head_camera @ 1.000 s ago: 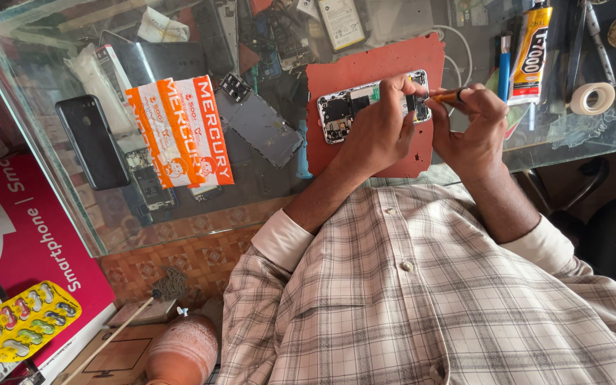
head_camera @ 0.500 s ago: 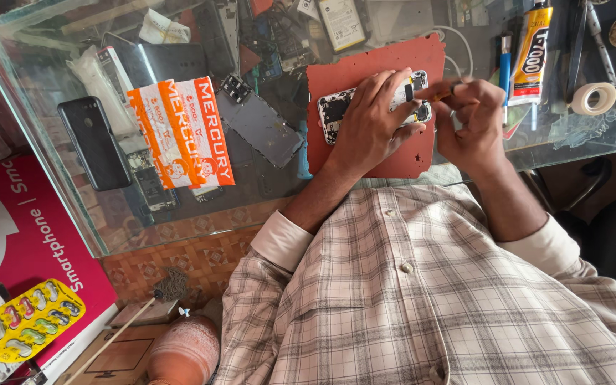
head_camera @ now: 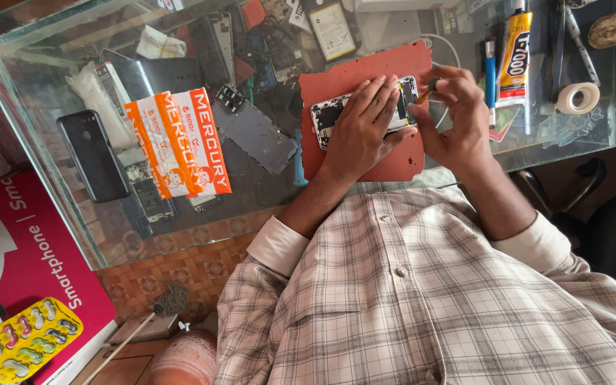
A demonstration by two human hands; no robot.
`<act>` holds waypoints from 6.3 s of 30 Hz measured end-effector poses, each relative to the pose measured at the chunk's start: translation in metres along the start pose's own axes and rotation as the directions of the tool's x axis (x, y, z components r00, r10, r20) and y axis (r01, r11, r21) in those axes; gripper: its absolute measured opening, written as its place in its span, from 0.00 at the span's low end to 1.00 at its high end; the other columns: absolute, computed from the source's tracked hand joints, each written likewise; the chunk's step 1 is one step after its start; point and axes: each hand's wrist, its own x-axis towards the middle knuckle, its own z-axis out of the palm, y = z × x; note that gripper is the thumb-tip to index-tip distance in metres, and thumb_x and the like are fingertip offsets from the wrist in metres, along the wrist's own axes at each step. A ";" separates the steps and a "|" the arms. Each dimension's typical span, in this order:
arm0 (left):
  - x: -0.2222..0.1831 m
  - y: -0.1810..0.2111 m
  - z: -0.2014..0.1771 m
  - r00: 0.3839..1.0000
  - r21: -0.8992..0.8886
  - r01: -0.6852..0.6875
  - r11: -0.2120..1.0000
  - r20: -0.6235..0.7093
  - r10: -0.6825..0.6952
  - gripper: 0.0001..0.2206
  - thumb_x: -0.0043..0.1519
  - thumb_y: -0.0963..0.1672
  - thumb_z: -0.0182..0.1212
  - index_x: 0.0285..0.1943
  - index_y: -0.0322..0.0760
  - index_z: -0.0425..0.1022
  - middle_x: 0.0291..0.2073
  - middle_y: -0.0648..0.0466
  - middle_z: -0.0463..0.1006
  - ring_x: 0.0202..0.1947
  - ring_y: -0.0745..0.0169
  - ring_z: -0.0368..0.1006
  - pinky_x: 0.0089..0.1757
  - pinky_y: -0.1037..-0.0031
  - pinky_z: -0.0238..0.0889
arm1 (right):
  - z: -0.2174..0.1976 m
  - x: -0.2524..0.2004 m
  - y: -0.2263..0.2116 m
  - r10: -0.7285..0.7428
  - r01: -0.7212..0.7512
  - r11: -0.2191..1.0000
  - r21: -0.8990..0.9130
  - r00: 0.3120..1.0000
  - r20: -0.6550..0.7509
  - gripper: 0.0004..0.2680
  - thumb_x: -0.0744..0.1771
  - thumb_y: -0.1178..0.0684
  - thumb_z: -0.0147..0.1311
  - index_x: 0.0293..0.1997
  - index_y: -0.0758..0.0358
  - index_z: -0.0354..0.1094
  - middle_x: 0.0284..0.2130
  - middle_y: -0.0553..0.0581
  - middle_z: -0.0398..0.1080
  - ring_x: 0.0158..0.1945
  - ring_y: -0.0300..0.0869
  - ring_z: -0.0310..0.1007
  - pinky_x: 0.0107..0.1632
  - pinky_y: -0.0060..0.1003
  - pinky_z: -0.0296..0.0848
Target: The person disassembles a smartphone, removes the back cover, and uses a screwdriver to adjust internal components. They then reassemble the phone and apply adhesive along the edges of the back cover.
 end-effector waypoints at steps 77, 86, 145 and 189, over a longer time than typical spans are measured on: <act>-0.075 -0.033 -0.121 0.910 0.238 0.414 0.879 -0.110 -0.399 0.03 0.61 0.40 0.68 0.38 0.34 0.78 0.35 0.52 0.75 0.41 0.51 0.72 0.42 0.63 0.68 | 0.002 -0.034 0.026 0.171 -0.164 0.982 0.095 0.982 -0.074 0.21 0.71 0.69 0.61 0.58 0.62 0.41 0.52 0.64 0.58 0.51 0.48 0.81 0.51 0.36 0.86; -0.063 -0.047 -0.113 0.924 0.382 0.361 0.851 -0.025 -0.381 0.07 0.52 0.39 0.69 0.31 0.33 0.74 0.32 0.50 0.73 0.40 0.49 0.72 0.41 0.62 0.69 | 0.001 -0.028 0.022 0.153 -0.149 0.987 0.062 0.986 -0.069 0.23 0.72 0.71 0.62 0.60 0.61 0.42 0.51 0.64 0.60 0.50 0.49 0.81 0.50 0.37 0.86; -0.028 0.016 -0.021 0.937 -0.890 0.177 0.420 0.022 -0.350 0.16 0.61 0.32 0.66 0.47 0.32 0.62 0.44 0.42 0.79 0.45 0.61 0.78 0.52 0.70 0.74 | 0.004 -0.032 -0.047 -0.030 0.118 0.948 0.296 0.958 -0.287 0.24 0.68 0.72 0.54 0.62 0.53 0.40 0.48 0.69 0.69 0.52 0.54 0.80 0.51 0.46 0.83; -0.007 0.035 0.004 0.919 -0.862 0.182 0.473 -0.022 -0.394 0.18 0.64 0.34 0.66 0.44 0.36 0.55 0.41 0.45 0.79 0.47 0.64 0.78 0.53 0.71 0.74 | -0.020 -0.014 -0.035 -0.063 0.112 0.960 0.256 0.979 -0.194 0.24 0.67 0.75 0.48 0.60 0.53 0.37 0.45 0.74 0.70 0.48 0.55 0.80 0.53 0.53 0.83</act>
